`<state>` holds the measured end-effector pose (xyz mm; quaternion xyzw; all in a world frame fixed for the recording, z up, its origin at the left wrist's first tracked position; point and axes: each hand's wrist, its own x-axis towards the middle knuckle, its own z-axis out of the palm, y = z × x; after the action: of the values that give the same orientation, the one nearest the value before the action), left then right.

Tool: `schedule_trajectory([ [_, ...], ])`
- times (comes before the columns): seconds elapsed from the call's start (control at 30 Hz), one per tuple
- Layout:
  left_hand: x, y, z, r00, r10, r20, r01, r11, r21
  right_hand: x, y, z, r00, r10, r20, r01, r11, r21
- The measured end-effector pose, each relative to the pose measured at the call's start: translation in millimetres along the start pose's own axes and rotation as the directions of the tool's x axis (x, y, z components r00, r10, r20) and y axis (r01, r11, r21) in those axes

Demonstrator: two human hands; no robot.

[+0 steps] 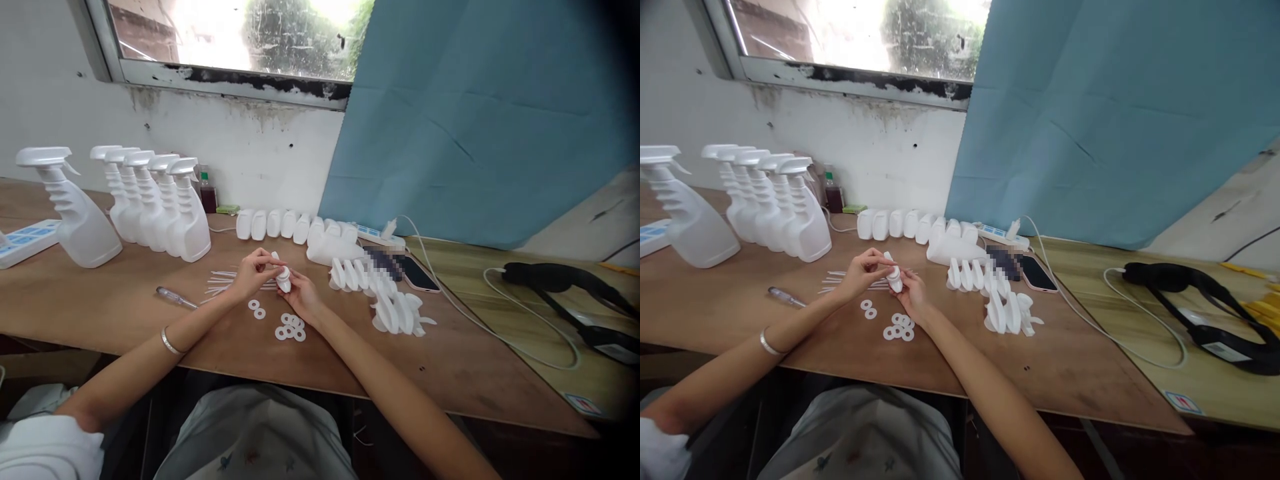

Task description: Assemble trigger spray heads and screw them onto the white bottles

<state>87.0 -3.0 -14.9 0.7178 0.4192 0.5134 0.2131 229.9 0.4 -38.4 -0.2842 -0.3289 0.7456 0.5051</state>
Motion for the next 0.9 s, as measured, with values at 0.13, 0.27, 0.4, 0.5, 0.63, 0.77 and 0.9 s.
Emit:
schedule_trajectory([
  [0.13,-2,-4,1,1.000,-0.015,-0.014,0.016,1.000,0.013,-3,2,2,1.000,0.020,0.008,-0.020,1.000,-0.001],
  [0.27,-3,-3,0,1.000,-0.012,0.019,0.011,1.000,0.025,-6,-3,4,0.999,0.020,0.034,-0.020,1.000,-0.007],
  [0.4,-3,3,-3,0.997,0.023,0.068,-0.026,0.999,0.043,-7,-12,2,0.998,-0.014,0.065,0.016,0.999,-0.035],
  [0.5,-3,7,-5,0.984,0.122,0.129,-0.145,0.972,0.183,-6,-17,-1,0.995,-0.012,0.098,0.021,0.996,-0.086],
  [0.63,-5,8,-7,0.950,0.244,0.197,-0.307,0.850,0.427,-6,-17,-3,0.987,0.019,0.159,0.014,0.980,-0.199],
  [0.77,-6,5,-9,0.948,0.263,0.178,-0.317,0.822,0.473,-12,-20,-1,0.981,-0.057,0.187,0.111,0.949,-0.295],
  [0.9,-5,3,-11,0.953,0.266,0.143,-0.302,0.855,0.422,-24,-28,-3,0.884,-0.302,0.356,0.461,0.681,-0.568],
])
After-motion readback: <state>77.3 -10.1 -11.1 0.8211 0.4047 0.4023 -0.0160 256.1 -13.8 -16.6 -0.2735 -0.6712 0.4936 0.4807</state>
